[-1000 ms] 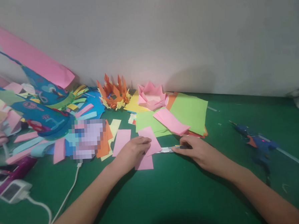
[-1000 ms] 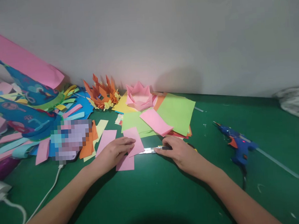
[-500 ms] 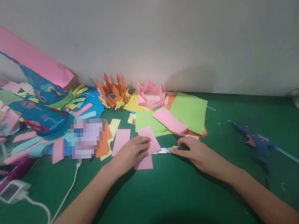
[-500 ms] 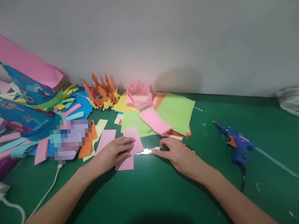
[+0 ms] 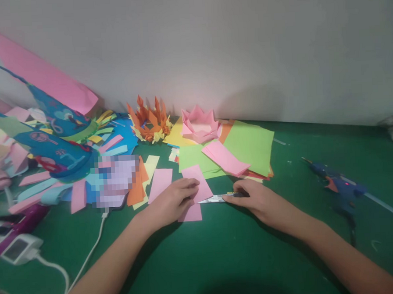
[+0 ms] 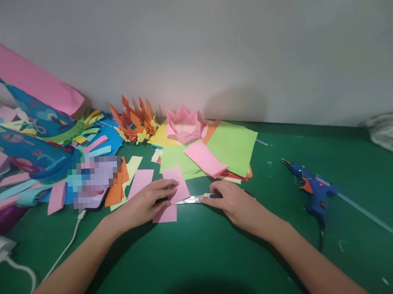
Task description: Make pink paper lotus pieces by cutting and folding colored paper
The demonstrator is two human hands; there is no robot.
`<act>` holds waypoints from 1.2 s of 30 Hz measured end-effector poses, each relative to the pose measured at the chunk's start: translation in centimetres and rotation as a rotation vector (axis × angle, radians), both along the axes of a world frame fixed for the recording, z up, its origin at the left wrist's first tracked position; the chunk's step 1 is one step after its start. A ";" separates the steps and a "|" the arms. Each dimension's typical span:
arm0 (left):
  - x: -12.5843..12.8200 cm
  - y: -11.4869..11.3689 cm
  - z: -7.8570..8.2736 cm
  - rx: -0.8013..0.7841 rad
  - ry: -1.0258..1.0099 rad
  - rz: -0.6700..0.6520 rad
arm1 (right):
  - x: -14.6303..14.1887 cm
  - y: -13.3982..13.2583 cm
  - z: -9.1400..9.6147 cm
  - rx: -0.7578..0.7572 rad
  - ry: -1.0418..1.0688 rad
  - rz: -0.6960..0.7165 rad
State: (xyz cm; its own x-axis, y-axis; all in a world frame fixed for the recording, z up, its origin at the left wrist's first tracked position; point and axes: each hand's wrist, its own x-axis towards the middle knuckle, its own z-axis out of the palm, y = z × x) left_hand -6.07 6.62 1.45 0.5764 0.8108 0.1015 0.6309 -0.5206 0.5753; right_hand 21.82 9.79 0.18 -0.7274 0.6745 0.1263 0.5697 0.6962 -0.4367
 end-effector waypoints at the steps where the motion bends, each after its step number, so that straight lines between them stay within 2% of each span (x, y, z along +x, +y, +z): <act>1: 0.0 0.0 0.1 0.000 0.000 0.002 | 0.0 0.0 0.0 -0.003 -0.001 -0.001; 6: 0.3 -0.2 0.3 -0.007 -0.028 0.056 | -0.2 -0.2 -0.2 0.033 -0.032 0.074; 11: 0.3 0.0 -0.5 0.023 -0.047 0.087 | -0.2 -0.3 -0.4 0.107 -0.054 0.116; 16: 0.2 0.4 -1.6 0.050 -0.075 0.112 | 0.0 -0.2 0.9 0.118 -0.104 0.162; 20: 0.4 0.5 -1.8 0.098 -0.036 0.101 | -0.4 -0.6 1.5 0.152 -0.048 0.167; 26: 0.7 0.6 -1.8 0.182 0.111 0.040 | -2.7 -1.6 0.5 0.105 -0.123 0.269; 31: 0.6 0.7 -1.3 0.293 0.182 0.026 | -3.1 -1.8 -0.3 0.111 -0.133 0.231; 34: 0.3 0.6 -1.2 0.298 0.211 0.100 | -3.0 -1.8 -0.3 0.141 -0.138 0.217; 36: -0.1 0.5 -1.5 0.305 0.228 0.242 | -3.0 -1.8 -0.2 0.158 -0.133 0.217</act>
